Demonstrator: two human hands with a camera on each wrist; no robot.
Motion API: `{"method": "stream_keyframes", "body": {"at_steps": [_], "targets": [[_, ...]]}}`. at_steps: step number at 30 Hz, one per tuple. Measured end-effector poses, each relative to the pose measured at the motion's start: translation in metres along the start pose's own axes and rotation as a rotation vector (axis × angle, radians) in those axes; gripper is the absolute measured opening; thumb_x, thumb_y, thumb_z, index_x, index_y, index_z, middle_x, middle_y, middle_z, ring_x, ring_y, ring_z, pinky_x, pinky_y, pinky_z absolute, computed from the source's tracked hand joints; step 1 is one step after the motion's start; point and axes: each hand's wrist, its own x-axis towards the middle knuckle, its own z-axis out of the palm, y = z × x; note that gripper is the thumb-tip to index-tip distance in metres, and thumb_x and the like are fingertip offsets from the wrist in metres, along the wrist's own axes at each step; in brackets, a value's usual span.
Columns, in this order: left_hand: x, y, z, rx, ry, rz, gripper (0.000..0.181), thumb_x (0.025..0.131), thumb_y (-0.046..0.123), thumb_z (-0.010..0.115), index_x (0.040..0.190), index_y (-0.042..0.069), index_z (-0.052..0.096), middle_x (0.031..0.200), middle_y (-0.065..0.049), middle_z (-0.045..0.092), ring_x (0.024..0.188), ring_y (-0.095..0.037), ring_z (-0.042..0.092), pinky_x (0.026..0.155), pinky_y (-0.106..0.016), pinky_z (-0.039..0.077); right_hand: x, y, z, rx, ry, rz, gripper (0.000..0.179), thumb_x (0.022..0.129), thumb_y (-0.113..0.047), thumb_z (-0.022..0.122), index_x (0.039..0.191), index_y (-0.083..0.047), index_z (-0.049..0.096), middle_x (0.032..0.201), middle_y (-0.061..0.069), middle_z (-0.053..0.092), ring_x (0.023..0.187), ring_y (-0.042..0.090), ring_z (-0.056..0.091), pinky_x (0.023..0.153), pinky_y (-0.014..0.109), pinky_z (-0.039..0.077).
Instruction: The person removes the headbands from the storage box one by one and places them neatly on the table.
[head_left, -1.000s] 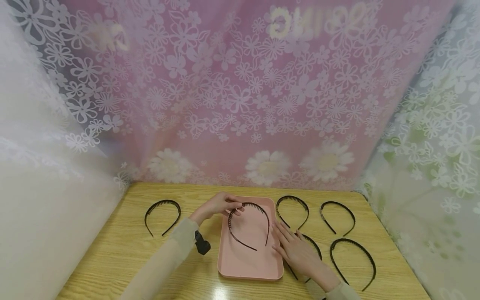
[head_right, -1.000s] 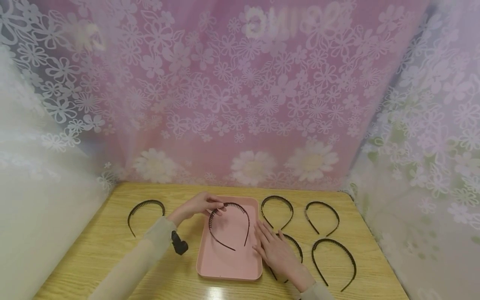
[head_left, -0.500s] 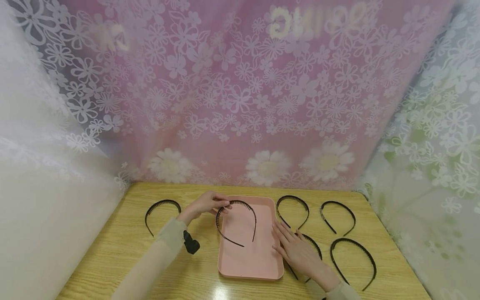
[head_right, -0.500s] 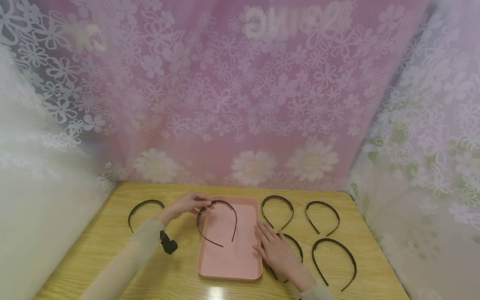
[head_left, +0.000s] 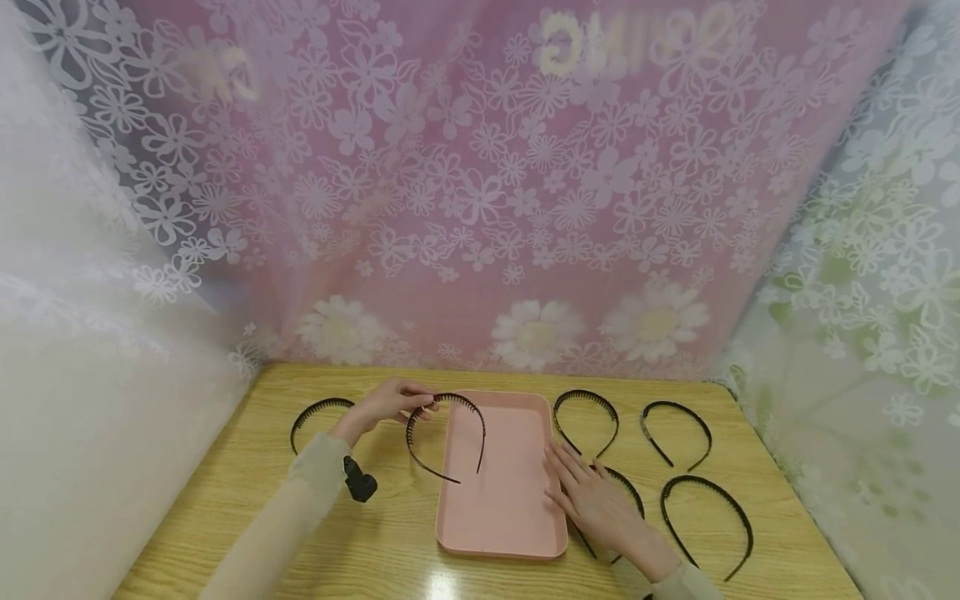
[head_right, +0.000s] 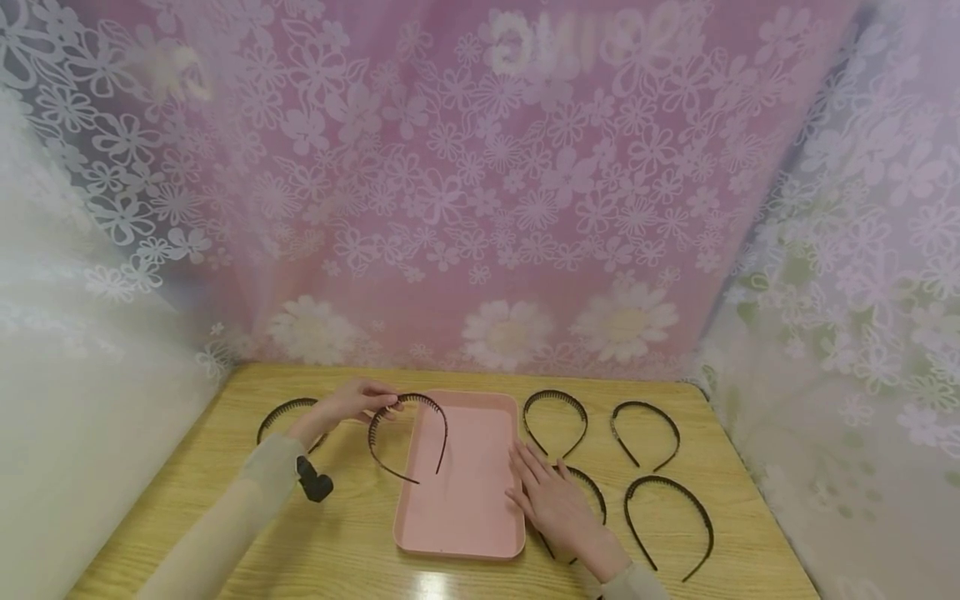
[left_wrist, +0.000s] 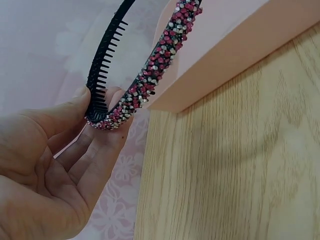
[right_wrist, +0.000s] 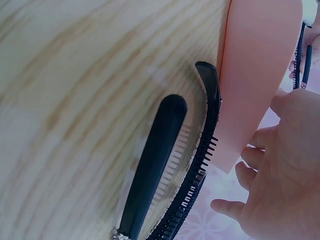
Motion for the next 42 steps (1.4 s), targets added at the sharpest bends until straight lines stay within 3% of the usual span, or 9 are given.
{"method": "stream_keyframes", "body": {"at_steps": [8, 14, 22, 27, 33, 38, 42], "targets": [[-0.007, -0.006, -0.014, 0.028, 0.043, -0.020, 0.040, 0.105, 0.028, 0.057, 0.136, 0.003, 0.064, 0.120, -0.012, 0.073, 0.115, -0.036, 0.067, 0.091, -0.047, 0.056, 0.002, -0.002, -0.006, 0.005, -0.077, 0.019, 0.066, 0.106, -0.042, 0.050, 0.158, -0.005, 0.033, 0.163, 0.013, 0.032, 0.150, 0.032, 0.031, 0.112, 0.067, 0.032], [-0.013, -0.010, -0.024, 0.065, 0.063, -0.005, 0.041, 0.106, 0.026, 0.055, 0.138, 0.002, 0.061, 0.122, -0.015, 0.071, 0.113, -0.036, 0.067, 0.090, -0.048, 0.056, 0.002, -0.001, -0.006, 0.004, -0.078, 0.018, 0.066, 0.106, -0.041, 0.050, 0.158, -0.005, 0.034, 0.163, 0.013, 0.032, 0.150, 0.032, 0.030, 0.112, 0.067, 0.032], [-0.012, -0.019, -0.035, 0.101, 0.113, -0.033, 0.040, 0.107, 0.027, 0.054, 0.139, 0.005, 0.061, 0.124, -0.011, 0.071, 0.118, -0.037, 0.063, 0.093, -0.053, 0.053, 0.002, 0.000, -0.006, 0.008, -0.086, 0.018, 0.066, 0.106, -0.042, 0.049, 0.159, -0.005, 0.033, 0.164, 0.013, 0.031, 0.151, 0.033, 0.029, 0.113, 0.066, 0.031], [-0.009, -0.025, -0.038, 0.098, 0.129, -0.027, 0.037, 0.107, 0.022, 0.054, 0.136, 0.003, 0.063, 0.120, -0.013, 0.072, 0.111, -0.040, 0.065, 0.080, -0.045, 0.053, 0.002, 0.001, -0.005, 0.005, -0.092, 0.020, 0.066, 0.106, -0.042, 0.049, 0.159, -0.005, 0.032, 0.164, 0.013, 0.031, 0.151, 0.032, 0.030, 0.113, 0.066, 0.031], [-0.003, -0.034, -0.039, 0.158, 0.153, -0.043, 0.030, 0.105, 0.018, 0.056, 0.128, 0.004, 0.069, 0.115, -0.016, 0.073, 0.104, -0.038, 0.068, 0.064, -0.041, 0.045, 0.002, 0.002, -0.002, -0.014, -0.090, 0.014, 0.066, 0.106, -0.043, 0.049, 0.159, -0.006, 0.033, 0.164, 0.012, 0.032, 0.150, 0.031, 0.031, 0.112, 0.066, 0.032], [0.001, -0.040, -0.038, 0.197, 0.156, -0.013, 0.028, 0.105, 0.014, 0.056, 0.126, 0.001, 0.070, 0.112, -0.019, 0.073, 0.100, -0.038, 0.069, 0.079, -0.044, 0.057, 0.002, 0.002, -0.001, -0.021, -0.080, 0.009, 0.066, 0.106, -0.044, 0.049, 0.159, -0.006, 0.033, 0.164, 0.012, 0.032, 0.150, 0.031, 0.031, 0.112, 0.066, 0.033], [0.001, -0.040, -0.033, 0.266, 0.162, 0.045, 0.026, 0.104, 0.009, 0.056, 0.122, -0.003, 0.071, 0.111, -0.022, 0.072, 0.096, -0.039, 0.069, 0.084, -0.049, 0.058, 0.002, 0.002, -0.001, -0.022, -0.074, 0.006, 0.066, 0.106, -0.043, 0.049, 0.159, -0.006, 0.033, 0.163, 0.012, 0.032, 0.150, 0.031, 0.031, 0.111, 0.066, 0.033]]}}
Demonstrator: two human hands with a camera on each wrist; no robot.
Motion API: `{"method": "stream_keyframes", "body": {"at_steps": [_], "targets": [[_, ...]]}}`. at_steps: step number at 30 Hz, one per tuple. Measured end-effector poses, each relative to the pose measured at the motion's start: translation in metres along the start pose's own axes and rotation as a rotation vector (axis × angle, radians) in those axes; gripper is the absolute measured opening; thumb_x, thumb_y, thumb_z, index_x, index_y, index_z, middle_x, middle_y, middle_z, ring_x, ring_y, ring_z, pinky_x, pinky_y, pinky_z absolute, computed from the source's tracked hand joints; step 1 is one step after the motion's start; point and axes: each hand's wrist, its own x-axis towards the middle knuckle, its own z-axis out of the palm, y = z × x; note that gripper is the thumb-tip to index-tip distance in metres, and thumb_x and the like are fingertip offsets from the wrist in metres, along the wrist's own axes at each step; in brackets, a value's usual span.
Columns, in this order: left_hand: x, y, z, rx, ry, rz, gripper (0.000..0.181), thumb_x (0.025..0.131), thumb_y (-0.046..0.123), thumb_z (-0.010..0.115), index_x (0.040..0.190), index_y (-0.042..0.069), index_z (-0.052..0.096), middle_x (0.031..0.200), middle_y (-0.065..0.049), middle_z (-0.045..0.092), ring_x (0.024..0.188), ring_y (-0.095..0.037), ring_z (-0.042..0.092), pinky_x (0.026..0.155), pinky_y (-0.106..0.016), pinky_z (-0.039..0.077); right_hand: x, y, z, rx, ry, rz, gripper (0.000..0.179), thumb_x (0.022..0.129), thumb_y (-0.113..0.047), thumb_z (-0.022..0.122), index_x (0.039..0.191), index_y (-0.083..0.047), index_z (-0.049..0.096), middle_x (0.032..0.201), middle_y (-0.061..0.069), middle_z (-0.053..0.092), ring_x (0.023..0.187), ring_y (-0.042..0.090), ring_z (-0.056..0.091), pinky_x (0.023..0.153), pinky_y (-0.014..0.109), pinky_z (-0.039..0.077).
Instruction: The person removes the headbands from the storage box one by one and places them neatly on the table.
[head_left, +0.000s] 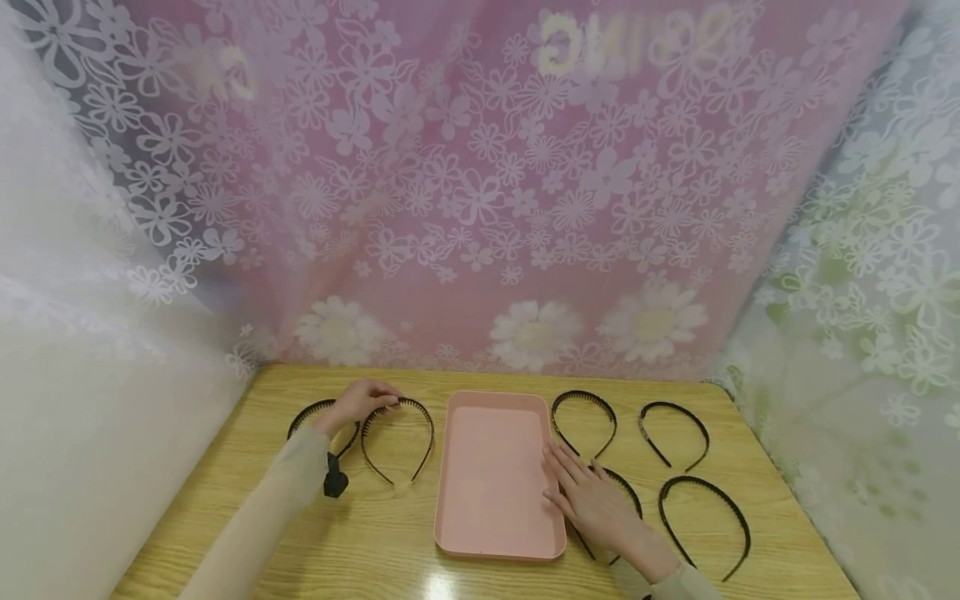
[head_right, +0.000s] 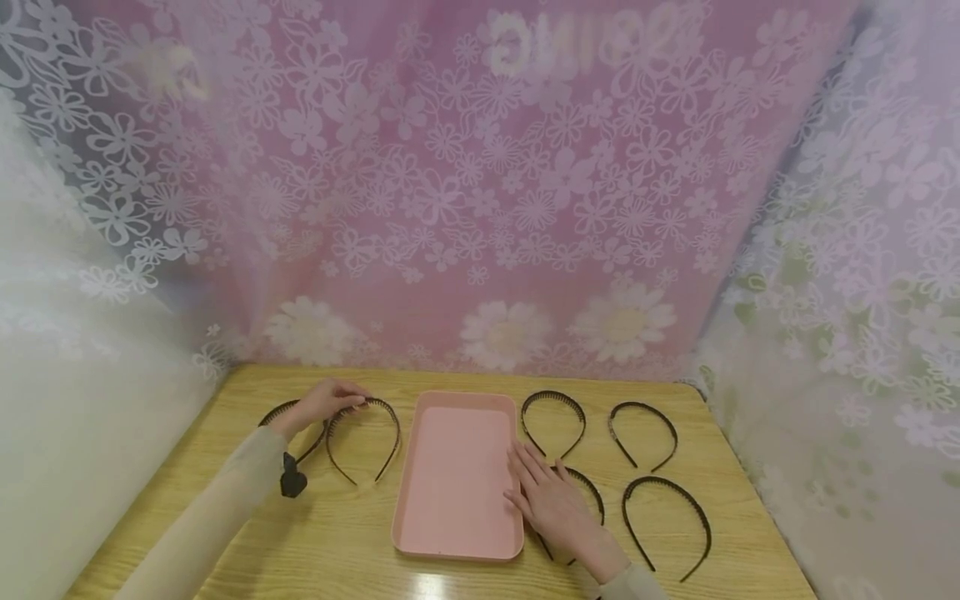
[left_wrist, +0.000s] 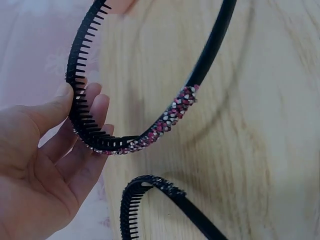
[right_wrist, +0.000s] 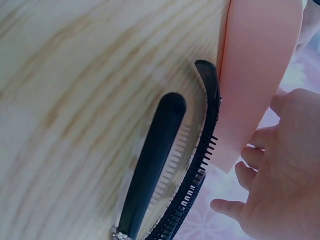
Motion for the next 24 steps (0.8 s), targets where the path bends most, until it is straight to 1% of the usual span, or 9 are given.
{"method": "stream_keyframes", "body": {"at_steps": [3, 6, 10, 15, 19, 21, 24], "targets": [[-0.001, 0.003, 0.005, 0.076, 0.012, 0.038, 0.025, 0.104, 0.008, 0.057, 0.120, -0.003, 0.072, 0.109, -0.022, 0.073, 0.092, -0.038, 0.070, 0.077, -0.045, 0.059, 0.000, 0.000, 0.000, 0.006, -0.003, 0.001, 0.066, 0.106, -0.043, 0.048, 0.159, -0.006, 0.033, 0.164, 0.012, 0.032, 0.150, 0.031, 0.031, 0.112, 0.066, 0.033], [0.000, 0.004, 0.008, 0.157, 0.030, 0.058, 0.025, 0.103, 0.010, 0.058, 0.119, -0.001, 0.073, 0.107, -0.020, 0.074, 0.087, -0.034, 0.071, 0.070, -0.039, 0.058, 0.000, 0.000, 0.001, 0.013, -0.008, 0.006, 0.066, 0.107, -0.044, 0.048, 0.159, -0.006, 0.033, 0.164, 0.012, 0.032, 0.151, 0.031, 0.030, 0.112, 0.066, 0.032], [0.003, 0.001, 0.011, 0.215, 0.058, 0.051, 0.024, 0.103, 0.011, 0.059, 0.118, 0.002, 0.075, 0.109, -0.018, 0.074, 0.085, -0.031, 0.072, 0.067, -0.037, 0.056, 0.000, 0.000, 0.001, 0.013, -0.007, 0.009, 0.066, 0.106, -0.045, 0.048, 0.159, -0.007, 0.033, 0.164, 0.011, 0.033, 0.150, 0.030, 0.031, 0.112, 0.066, 0.033], [0.008, -0.007, 0.013, 0.243, 0.090, 0.029, 0.022, 0.102, 0.010, 0.061, 0.117, 0.008, 0.077, 0.116, -0.013, 0.073, 0.090, -0.027, 0.070, 0.074, -0.040, 0.056, 0.000, -0.001, 0.001, 0.005, 0.006, 0.010, 0.066, 0.106, -0.044, 0.048, 0.158, -0.006, 0.034, 0.163, 0.012, 0.033, 0.150, 0.030, 0.032, 0.111, 0.066, 0.034], [0.012, -0.010, 0.016, 0.209, 0.105, -0.004, 0.021, 0.099, 0.008, 0.065, 0.116, 0.010, 0.077, 0.117, -0.011, 0.073, 0.099, -0.027, 0.068, 0.082, -0.044, 0.057, 0.000, -0.003, 0.000, 0.009, 0.013, 0.012, 0.066, 0.106, -0.043, 0.050, 0.158, -0.006, 0.034, 0.163, 0.012, 0.034, 0.150, 0.030, 0.033, 0.111, 0.066, 0.034], [0.013, -0.009, 0.017, 0.197, 0.110, -0.015, 0.021, 0.097, 0.007, 0.068, 0.115, 0.010, 0.077, 0.116, -0.011, 0.073, 0.101, -0.028, 0.067, 0.083, -0.045, 0.057, 0.000, -0.003, -0.001, 0.016, 0.013, 0.015, 0.066, 0.106, -0.042, 0.050, 0.158, -0.006, 0.034, 0.163, 0.012, 0.033, 0.150, 0.030, 0.033, 0.111, 0.067, 0.034], [0.014, -0.008, 0.019, 0.195, 0.117, -0.015, 0.019, 0.094, 0.005, 0.070, 0.112, 0.008, 0.077, 0.111, -0.011, 0.073, 0.100, -0.030, 0.067, 0.081, -0.045, 0.057, -0.001, -0.003, -0.001, 0.019, 0.012, 0.014, 0.065, 0.106, -0.041, 0.051, 0.158, -0.006, 0.035, 0.163, 0.012, 0.033, 0.150, 0.030, 0.033, 0.111, 0.067, 0.034]]}}
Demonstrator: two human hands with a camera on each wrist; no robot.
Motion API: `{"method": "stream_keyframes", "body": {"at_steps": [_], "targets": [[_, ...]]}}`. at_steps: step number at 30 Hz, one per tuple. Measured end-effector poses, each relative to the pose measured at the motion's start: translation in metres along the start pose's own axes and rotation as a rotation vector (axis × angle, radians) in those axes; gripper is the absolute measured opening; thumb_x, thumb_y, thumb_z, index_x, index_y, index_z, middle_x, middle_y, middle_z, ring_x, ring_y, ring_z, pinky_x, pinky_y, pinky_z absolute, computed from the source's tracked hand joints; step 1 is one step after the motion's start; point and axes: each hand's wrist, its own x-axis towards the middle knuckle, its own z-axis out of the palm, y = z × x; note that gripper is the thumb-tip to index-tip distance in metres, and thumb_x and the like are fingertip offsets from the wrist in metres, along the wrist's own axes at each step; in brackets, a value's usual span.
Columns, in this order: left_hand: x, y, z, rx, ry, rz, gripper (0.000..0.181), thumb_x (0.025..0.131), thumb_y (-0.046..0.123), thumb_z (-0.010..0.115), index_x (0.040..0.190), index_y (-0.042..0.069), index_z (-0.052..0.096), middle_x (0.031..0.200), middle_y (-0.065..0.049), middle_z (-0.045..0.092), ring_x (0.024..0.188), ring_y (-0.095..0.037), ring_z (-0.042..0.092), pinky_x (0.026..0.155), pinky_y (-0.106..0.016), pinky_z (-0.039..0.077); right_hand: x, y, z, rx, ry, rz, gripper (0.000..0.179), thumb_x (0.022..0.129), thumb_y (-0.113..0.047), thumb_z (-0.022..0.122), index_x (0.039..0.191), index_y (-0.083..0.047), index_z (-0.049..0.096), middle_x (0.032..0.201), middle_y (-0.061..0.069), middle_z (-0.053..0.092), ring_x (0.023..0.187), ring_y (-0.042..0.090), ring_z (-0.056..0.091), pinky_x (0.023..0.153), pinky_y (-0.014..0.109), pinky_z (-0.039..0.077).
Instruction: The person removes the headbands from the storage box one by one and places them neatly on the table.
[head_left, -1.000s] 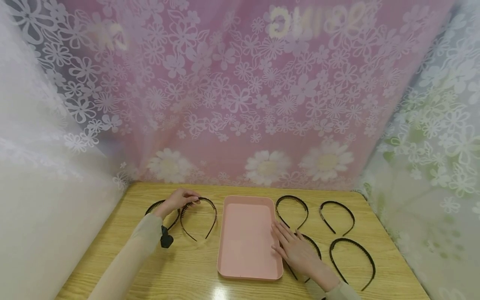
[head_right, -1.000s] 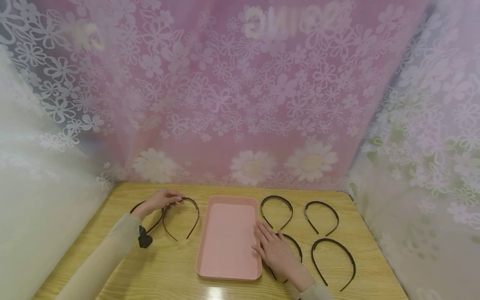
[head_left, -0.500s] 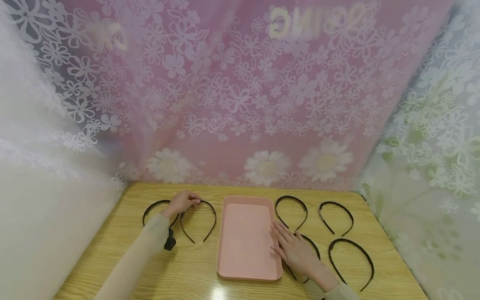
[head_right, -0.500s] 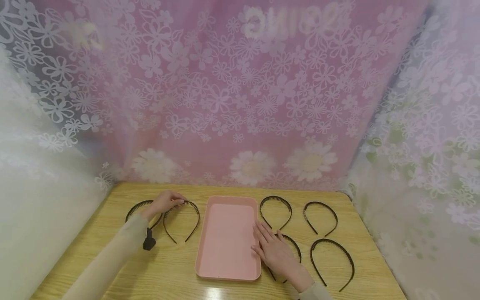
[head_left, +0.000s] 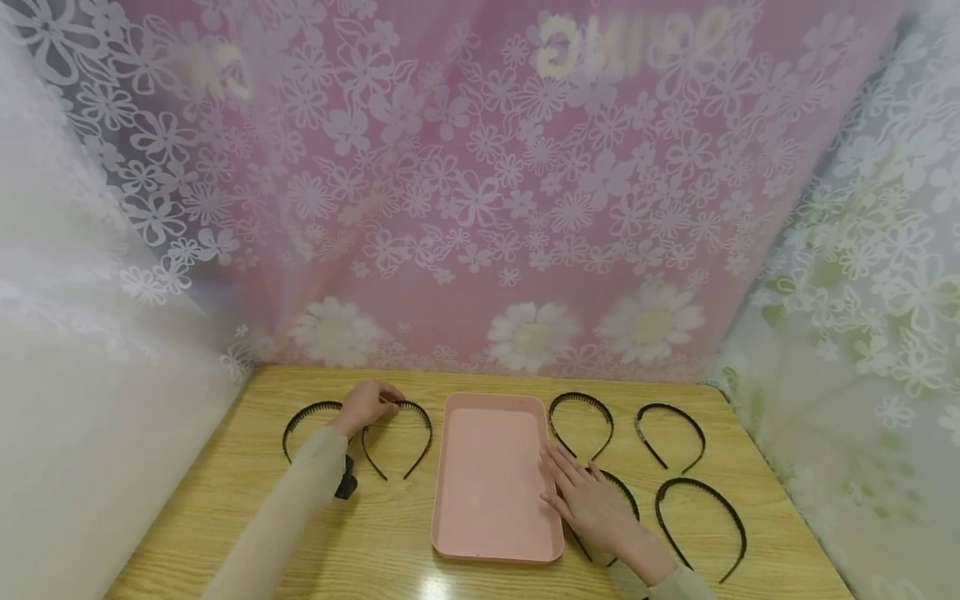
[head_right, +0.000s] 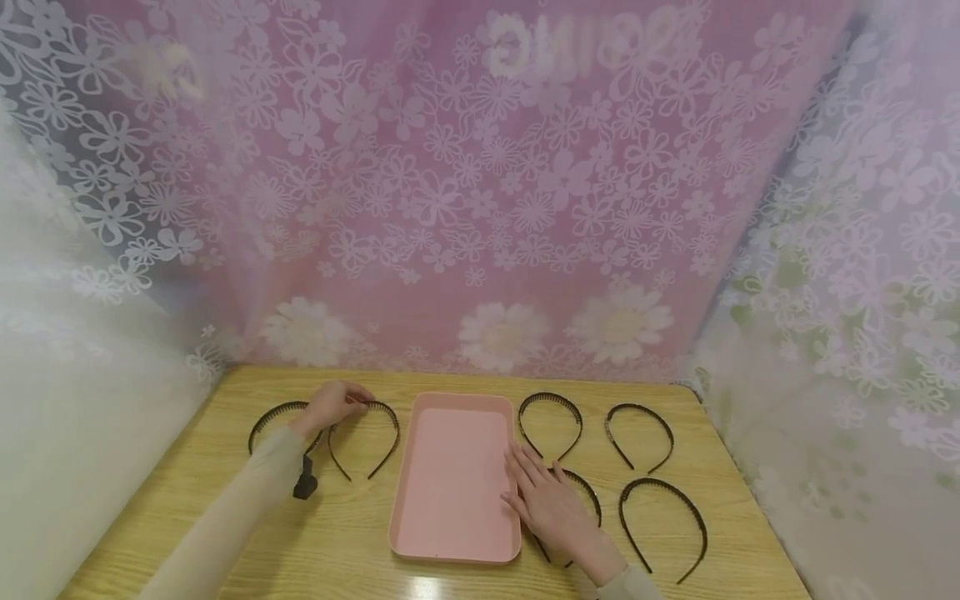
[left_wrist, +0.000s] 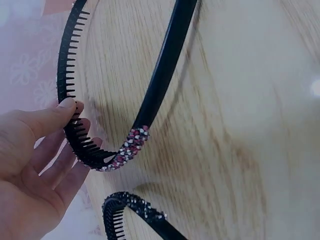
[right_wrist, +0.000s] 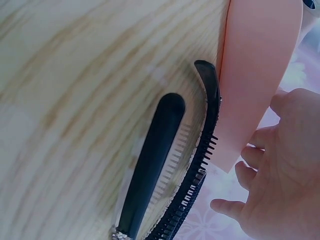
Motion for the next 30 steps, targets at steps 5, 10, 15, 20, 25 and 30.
{"method": "stream_keyframes", "body": {"at_steps": [5, 10, 15, 20, 25, 30], "targets": [[0.0026, -0.0007, 0.0048, 0.009, 0.016, 0.014, 0.014, 0.094, 0.006, 0.072, 0.107, 0.007, 0.078, 0.105, -0.010, 0.073, 0.096, -0.028, 0.068, 0.077, -0.042, 0.058, -0.0007, 0.0001, -0.0009, -0.012, -0.004, 0.001, 0.065, 0.106, -0.041, 0.050, 0.158, -0.006, 0.035, 0.163, 0.012, 0.034, 0.149, 0.030, 0.033, 0.110, 0.066, 0.035], [0.0047, -0.0027, 0.0071, 0.046, 0.024, 0.028, 0.013, 0.093, 0.008, 0.073, 0.104, 0.010, 0.079, 0.102, -0.008, 0.073, 0.094, -0.028, 0.068, 0.078, -0.045, 0.057, -0.0010, 0.0004, -0.0007, -0.011, 0.003, -0.001, 0.065, 0.106, -0.043, 0.049, 0.157, -0.006, 0.036, 0.163, 0.012, 0.034, 0.149, 0.030, 0.033, 0.110, 0.066, 0.035], [0.0063, -0.0051, 0.0073, 0.079, 0.032, 0.016, 0.015, 0.094, 0.008, 0.072, 0.106, 0.012, 0.079, 0.106, -0.008, 0.074, 0.097, -0.028, 0.068, 0.084, -0.048, 0.056, -0.0014, 0.0017, 0.0013, -0.029, 0.059, -0.032, 0.064, 0.105, -0.043, 0.051, 0.155, -0.004, 0.041, 0.160, 0.014, 0.040, 0.146, 0.033, 0.039, 0.107, 0.067, 0.038], [0.0039, -0.0052, 0.0055, 0.076, 0.038, 0.018, 0.017, 0.094, 0.007, 0.072, 0.110, 0.010, 0.078, 0.109, -0.010, 0.075, 0.098, -0.029, 0.069, 0.086, -0.048, 0.056, -0.0005, 0.0026, 0.0037, -0.033, 0.074, -0.038, 0.064, 0.105, -0.044, 0.051, 0.155, -0.004, 0.041, 0.159, 0.014, 0.040, 0.145, 0.033, 0.040, 0.107, 0.066, 0.039], [0.0008, -0.0054, 0.0038, 0.082, 0.061, 0.065, 0.021, 0.096, 0.007, 0.069, 0.115, 0.003, 0.075, 0.110, -0.012, 0.075, 0.098, -0.030, 0.070, 0.085, -0.047, 0.057, 0.0006, 0.0024, 0.0031, -0.017, 0.011, 0.005, 0.067, 0.106, -0.045, 0.049, 0.158, -0.008, 0.035, 0.163, 0.011, 0.034, 0.149, 0.030, 0.033, 0.111, 0.066, 0.035], [0.0018, -0.0053, 0.0020, 0.076, 0.106, 0.072, 0.022, 0.100, 0.008, 0.064, 0.119, 0.002, 0.074, 0.114, -0.015, 0.074, 0.101, -0.033, 0.070, 0.082, -0.045, 0.058, -0.0002, 0.0054, 0.0072, -0.022, 0.036, 0.001, 0.066, 0.105, -0.045, 0.051, 0.158, -0.009, 0.036, 0.163, 0.009, 0.035, 0.149, 0.028, 0.034, 0.110, 0.066, 0.036]]}}
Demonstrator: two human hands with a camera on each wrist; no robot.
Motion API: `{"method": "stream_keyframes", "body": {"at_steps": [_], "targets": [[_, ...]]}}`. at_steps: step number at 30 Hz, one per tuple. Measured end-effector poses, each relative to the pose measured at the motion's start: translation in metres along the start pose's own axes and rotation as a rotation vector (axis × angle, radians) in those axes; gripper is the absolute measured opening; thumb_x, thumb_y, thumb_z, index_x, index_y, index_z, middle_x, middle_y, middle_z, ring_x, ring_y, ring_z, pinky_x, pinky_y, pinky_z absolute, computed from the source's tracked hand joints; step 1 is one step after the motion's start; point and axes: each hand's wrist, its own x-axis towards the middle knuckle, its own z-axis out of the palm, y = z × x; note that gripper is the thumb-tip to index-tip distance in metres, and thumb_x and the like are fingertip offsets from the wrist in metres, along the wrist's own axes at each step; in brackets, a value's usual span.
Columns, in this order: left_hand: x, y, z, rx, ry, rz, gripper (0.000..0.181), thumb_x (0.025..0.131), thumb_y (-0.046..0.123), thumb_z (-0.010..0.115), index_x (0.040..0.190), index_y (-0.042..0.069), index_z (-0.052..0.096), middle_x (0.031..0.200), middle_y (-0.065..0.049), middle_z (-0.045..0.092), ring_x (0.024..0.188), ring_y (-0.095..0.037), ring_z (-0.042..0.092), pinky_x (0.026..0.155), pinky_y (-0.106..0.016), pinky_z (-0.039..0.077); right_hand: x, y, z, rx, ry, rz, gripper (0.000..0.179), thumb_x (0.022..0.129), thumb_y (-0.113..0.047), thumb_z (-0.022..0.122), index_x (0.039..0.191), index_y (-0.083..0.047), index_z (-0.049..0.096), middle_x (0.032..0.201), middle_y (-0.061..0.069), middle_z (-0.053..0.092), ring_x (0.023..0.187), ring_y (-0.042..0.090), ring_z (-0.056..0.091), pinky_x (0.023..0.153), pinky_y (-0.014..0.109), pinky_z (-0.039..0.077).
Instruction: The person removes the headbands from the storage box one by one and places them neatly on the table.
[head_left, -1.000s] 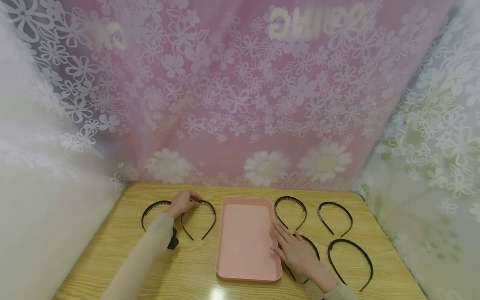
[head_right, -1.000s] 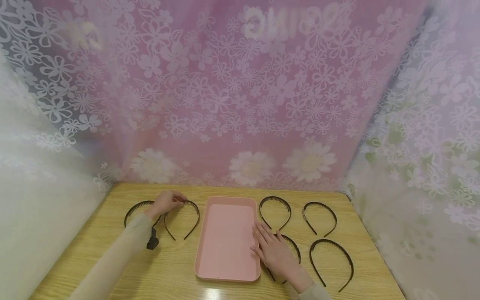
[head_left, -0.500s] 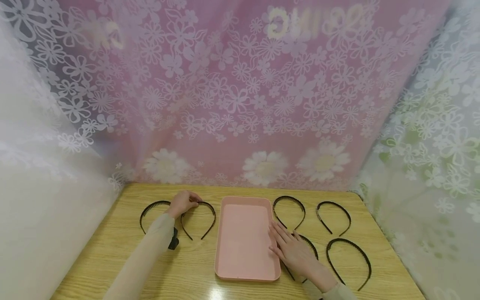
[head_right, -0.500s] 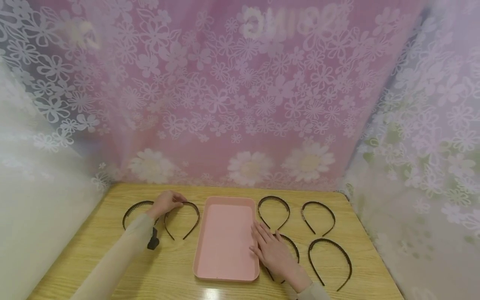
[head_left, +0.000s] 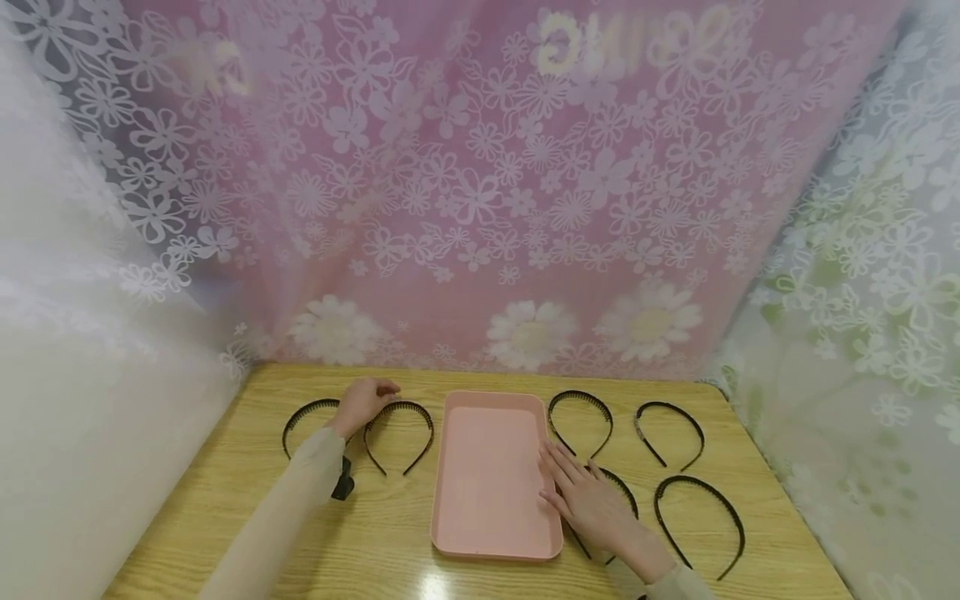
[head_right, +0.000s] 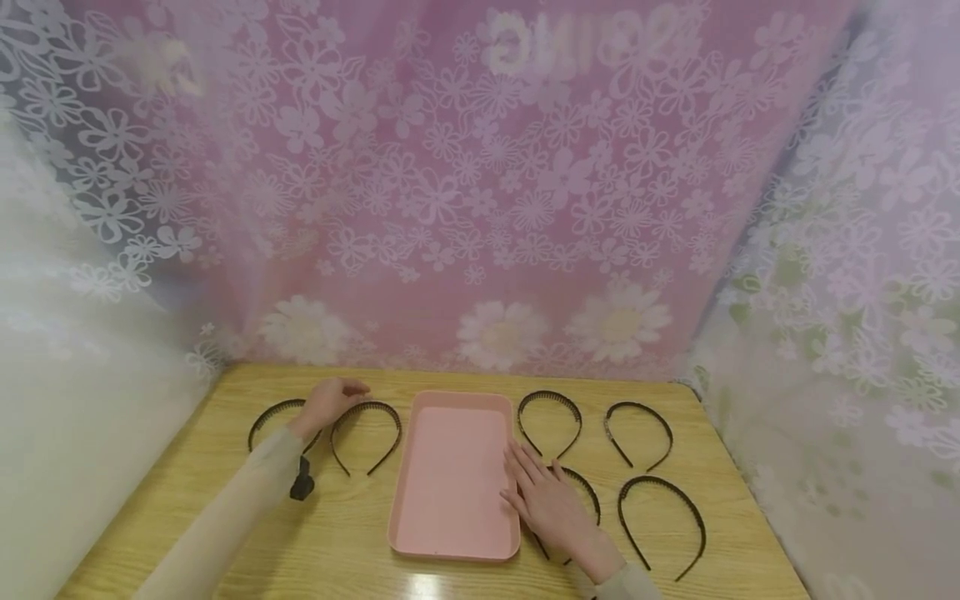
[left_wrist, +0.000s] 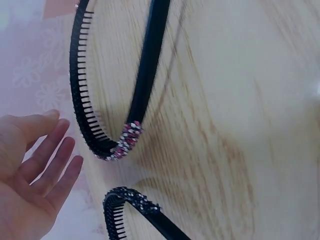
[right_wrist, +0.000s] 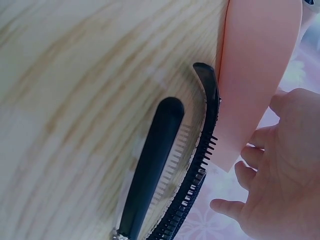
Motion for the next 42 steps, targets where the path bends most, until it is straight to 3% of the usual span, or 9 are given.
{"method": "stream_keyframes", "body": {"at_steps": [6, 10, 16, 23, 26, 28, 30, 33, 42], "targets": [[-0.003, 0.010, -0.001, 0.002, 0.072, 0.026, 0.024, 0.101, 0.010, 0.062, 0.122, 0.002, 0.073, 0.116, -0.017, 0.073, 0.073, -0.022, 0.070, 0.061, -0.034, 0.055, -0.001, 0.002, -0.001, 0.005, 0.031, -0.021, 0.066, 0.104, -0.043, 0.053, 0.157, -0.008, 0.038, 0.162, 0.009, 0.036, 0.148, 0.029, 0.035, 0.108, 0.067, 0.037], [-0.008, 0.017, -0.001, -0.027, 0.099, 0.068, 0.025, 0.102, 0.011, 0.061, 0.122, 0.002, 0.072, 0.118, -0.020, 0.072, 0.041, -0.011, 0.043, 0.042, -0.026, 0.037, -0.001, 0.001, -0.003, 0.017, 0.055, -0.037, 0.065, 0.104, -0.041, 0.055, 0.155, -0.005, 0.040, 0.160, 0.013, 0.040, 0.146, 0.034, 0.039, 0.106, 0.068, 0.038], [-0.017, 0.026, 0.004, -0.027, 0.113, 0.096, 0.028, 0.103, 0.015, 0.060, 0.128, 0.006, 0.070, 0.128, -0.021, 0.068, 0.035, -0.005, 0.023, 0.036, -0.020, 0.025, 0.000, -0.001, -0.006, 0.019, 0.046, -0.038, 0.063, 0.104, -0.039, 0.055, 0.154, -0.002, 0.041, 0.158, 0.016, 0.041, 0.144, 0.037, 0.041, 0.106, 0.069, 0.038], [-0.027, 0.044, 0.011, 0.008, 0.126, 0.142, 0.030, 0.104, 0.017, 0.060, 0.131, 0.007, 0.068, 0.121, -0.017, 0.071, 0.036, -0.008, 0.027, 0.041, -0.024, 0.031, 0.000, -0.002, -0.005, 0.030, 0.026, -0.007, 0.064, 0.105, -0.042, 0.053, 0.156, -0.005, 0.040, 0.160, 0.015, 0.039, 0.145, 0.035, 0.039, 0.107, 0.068, 0.037], [-0.034, 0.053, 0.017, 0.013, 0.120, 0.156, 0.030, 0.103, 0.016, 0.060, 0.131, 0.007, 0.068, 0.127, -0.014, 0.069, 0.052, -0.019, 0.056, 0.055, -0.033, 0.051, -0.001, -0.002, -0.004, 0.039, 0.042, -0.007, 0.064, 0.104, -0.042, 0.054, 0.155, -0.005, 0.042, 0.159, 0.016, 0.040, 0.144, 0.036, 0.040, 0.107, 0.068, 0.037], [-0.038, 0.059, 0.022, 0.015, 0.112, 0.175, 0.031, 0.103, 0.015, 0.061, 0.132, 0.007, 0.068, 0.131, -0.013, 0.067, 0.081, -0.027, 0.071, 0.077, -0.041, 0.058, -0.001, -0.001, -0.004, 0.036, 0.050, -0.013, 0.064, 0.104, -0.042, 0.053, 0.155, -0.005, 0.041, 0.159, 0.015, 0.041, 0.145, 0.035, 0.040, 0.106, 0.068, 0.037], [-0.043, 0.064, 0.026, 0.000, 0.100, 0.193, 0.032, 0.102, 0.013, 0.062, 0.133, 0.004, 0.067, 0.133, -0.014, 0.066, 0.109, -0.033, 0.068, 0.091, -0.047, 0.056, -0.001, -0.001, -0.005, 0.060, 0.045, -0.008, 0.064, 0.104, -0.041, 0.054, 0.156, -0.005, 0.040, 0.159, 0.015, 0.040, 0.146, 0.036, 0.038, 0.107, 0.069, 0.036], [-0.050, 0.071, 0.033, -0.043, 0.078, 0.224, 0.034, 0.101, 0.009, 0.062, 0.133, -0.001, 0.064, 0.133, -0.018, 0.065, 0.123, -0.037, 0.061, 0.101, -0.052, 0.051, -0.001, -0.001, -0.006, 0.073, 0.035, 0.001, 0.065, 0.104, -0.040, 0.054, 0.156, -0.004, 0.039, 0.160, 0.015, 0.038, 0.147, 0.037, 0.036, 0.108, 0.069, 0.035], [-0.075, 0.083, 0.051, 0.066, 0.114, 0.298, 0.037, 0.102, 0.012, 0.062, 0.134, -0.006, 0.062, 0.135, -0.024, 0.062, 0.130, -0.048, 0.052, 0.109, -0.058, 0.041, 0.001, -0.003, -0.006, 0.118, 0.003, 0.059, 0.066, 0.104, -0.039, 0.055, 0.157, -0.004, 0.035, 0.163, 0.016, 0.031, 0.150, 0.038, 0.028, 0.112, 0.069, 0.029]]}}
